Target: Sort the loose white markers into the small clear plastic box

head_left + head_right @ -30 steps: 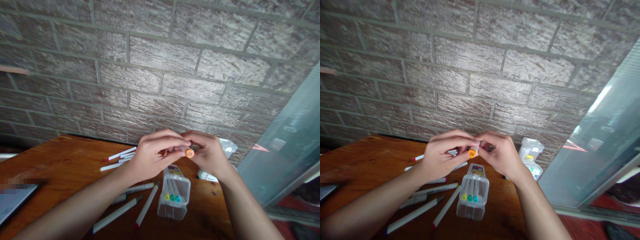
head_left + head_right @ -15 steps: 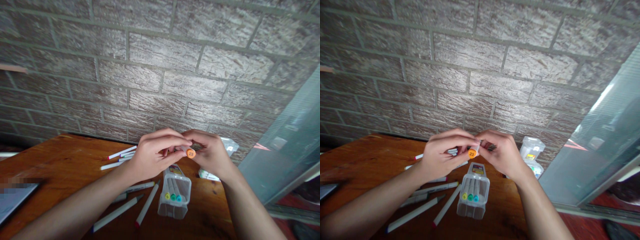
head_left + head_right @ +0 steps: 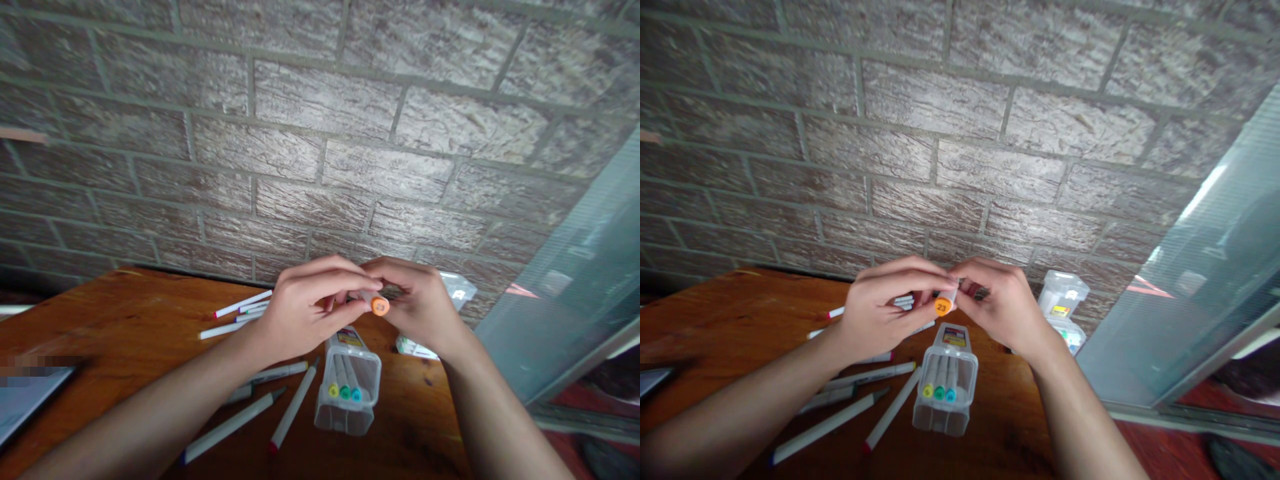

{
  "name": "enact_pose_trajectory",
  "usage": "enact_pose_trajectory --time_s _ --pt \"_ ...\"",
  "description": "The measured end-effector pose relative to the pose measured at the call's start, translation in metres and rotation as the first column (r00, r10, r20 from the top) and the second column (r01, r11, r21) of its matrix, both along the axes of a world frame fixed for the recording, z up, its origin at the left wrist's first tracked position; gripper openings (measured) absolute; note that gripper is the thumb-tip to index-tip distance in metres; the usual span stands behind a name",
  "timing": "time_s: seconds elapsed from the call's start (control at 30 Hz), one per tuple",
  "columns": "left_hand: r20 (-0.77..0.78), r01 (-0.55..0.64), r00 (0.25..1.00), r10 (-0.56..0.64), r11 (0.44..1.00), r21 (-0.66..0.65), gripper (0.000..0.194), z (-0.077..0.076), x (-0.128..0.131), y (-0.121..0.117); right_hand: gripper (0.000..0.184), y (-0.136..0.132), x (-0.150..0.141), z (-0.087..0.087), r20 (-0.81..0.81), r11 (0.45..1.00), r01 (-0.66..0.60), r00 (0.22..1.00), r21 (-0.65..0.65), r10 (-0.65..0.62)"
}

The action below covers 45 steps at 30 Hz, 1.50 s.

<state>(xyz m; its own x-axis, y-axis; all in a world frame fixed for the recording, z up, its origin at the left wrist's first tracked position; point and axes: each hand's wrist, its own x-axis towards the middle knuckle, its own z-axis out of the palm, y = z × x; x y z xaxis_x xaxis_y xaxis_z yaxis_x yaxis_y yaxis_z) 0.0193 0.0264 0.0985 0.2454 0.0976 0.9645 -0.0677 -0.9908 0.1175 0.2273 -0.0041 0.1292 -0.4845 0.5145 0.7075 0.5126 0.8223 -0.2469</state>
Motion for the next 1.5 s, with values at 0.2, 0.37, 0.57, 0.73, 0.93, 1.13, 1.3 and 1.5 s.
enact_pose_trajectory --time_s 0.2,0.37,0.57,0.73,0.93,1.13,1.3,1.5 --pt "-0.007 -0.008 1.000 0.008 1.000 -0.002 0.014 -0.0004 -0.0007 0.0002 0.006 -0.0003 0.0000 0.0001 0.012 1.000 0.002 1.000 0.010 -0.002" --pt "-0.007 -0.001 1.000 0.001 1.000 -0.002 0.014 -0.0002 -0.0005 -0.0001 0.005 -0.0011 -0.0002 0.0007 0.011 1.000 0.004 1.000 0.009 -0.004" --pt "-0.008 -0.002 1.000 0.002 1.000 -0.005 0.014 -0.0003 -0.0001 0.0000 0.007 -0.0008 -0.0001 0.0003 0.013 1.000 0.019 1.000 -0.003 -0.019" --pt "-0.006 0.000 1.000 0.000 1.000 -0.007 0.015 -0.0013 0.0002 0.0005 0.006 -0.0007 0.0007 0.0003 0.008 1.000 0.007 1.000 -0.013 -0.007" --pt "-0.009 -0.002 1.000 0.002 1.000 0.000 0.015 -0.0013 0.0007 0.0009 0.004 -0.0011 0.0013 0.0007 0.026 1.000 0.001 1.000 -0.015 -0.001" --pt "-0.002 -0.002 1.000 0.002 1.000 0.001 0.013 -0.0010 0.0012 0.0008 0.006 -0.0011 0.0010 0.0012 0.033 0.999 0.020 0.999 -0.028 -0.019" --pt "-0.011 -0.009 1.000 0.009 1.000 -0.016 0.014 -0.0017 0.0010 0.0004 0.006 -0.0011 -0.0002 0.0019 0.037 0.999 0.019 0.999 -0.032 -0.018" --pt "-0.010 -0.010 1.000 0.010 1.000 -0.009 0.014 -0.0001 0.0000 0.0006 0.007 -0.0022 -0.0001 0.0031 0.048 0.999 0.025 0.999 -0.041 -0.023"
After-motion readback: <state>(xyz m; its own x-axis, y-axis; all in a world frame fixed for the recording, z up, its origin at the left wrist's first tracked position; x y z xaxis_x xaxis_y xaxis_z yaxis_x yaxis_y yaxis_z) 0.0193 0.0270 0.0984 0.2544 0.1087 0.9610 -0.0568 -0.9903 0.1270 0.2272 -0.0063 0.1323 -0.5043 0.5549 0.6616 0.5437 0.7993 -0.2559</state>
